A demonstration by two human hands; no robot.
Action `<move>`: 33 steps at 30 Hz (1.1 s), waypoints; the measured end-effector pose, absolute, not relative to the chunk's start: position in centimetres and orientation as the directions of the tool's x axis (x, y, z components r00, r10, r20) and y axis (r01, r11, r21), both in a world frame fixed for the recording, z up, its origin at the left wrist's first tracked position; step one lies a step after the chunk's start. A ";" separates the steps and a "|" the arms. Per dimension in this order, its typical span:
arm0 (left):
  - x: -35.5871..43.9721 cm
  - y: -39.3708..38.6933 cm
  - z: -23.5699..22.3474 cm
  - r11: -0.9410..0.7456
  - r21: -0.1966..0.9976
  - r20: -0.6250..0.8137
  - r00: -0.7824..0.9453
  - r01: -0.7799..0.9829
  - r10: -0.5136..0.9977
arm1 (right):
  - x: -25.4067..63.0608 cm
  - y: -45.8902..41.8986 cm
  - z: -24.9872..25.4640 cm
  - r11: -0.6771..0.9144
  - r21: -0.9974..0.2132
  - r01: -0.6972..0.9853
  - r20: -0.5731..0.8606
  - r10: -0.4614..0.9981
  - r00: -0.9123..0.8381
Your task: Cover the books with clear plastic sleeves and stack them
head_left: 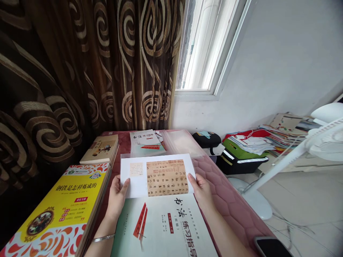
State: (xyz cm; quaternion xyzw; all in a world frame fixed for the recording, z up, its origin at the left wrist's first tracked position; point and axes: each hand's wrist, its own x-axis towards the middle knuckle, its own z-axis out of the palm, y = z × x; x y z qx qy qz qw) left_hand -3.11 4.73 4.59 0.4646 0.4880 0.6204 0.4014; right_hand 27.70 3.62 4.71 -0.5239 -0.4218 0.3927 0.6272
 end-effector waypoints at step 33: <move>-3.0 4.8 4.4 -0.192 0.980 0.179 -0.219 -0.043 0.959 | 27.5 3.3 5.6 0.112 -0.978 -0.175 0.054 0.950 0.308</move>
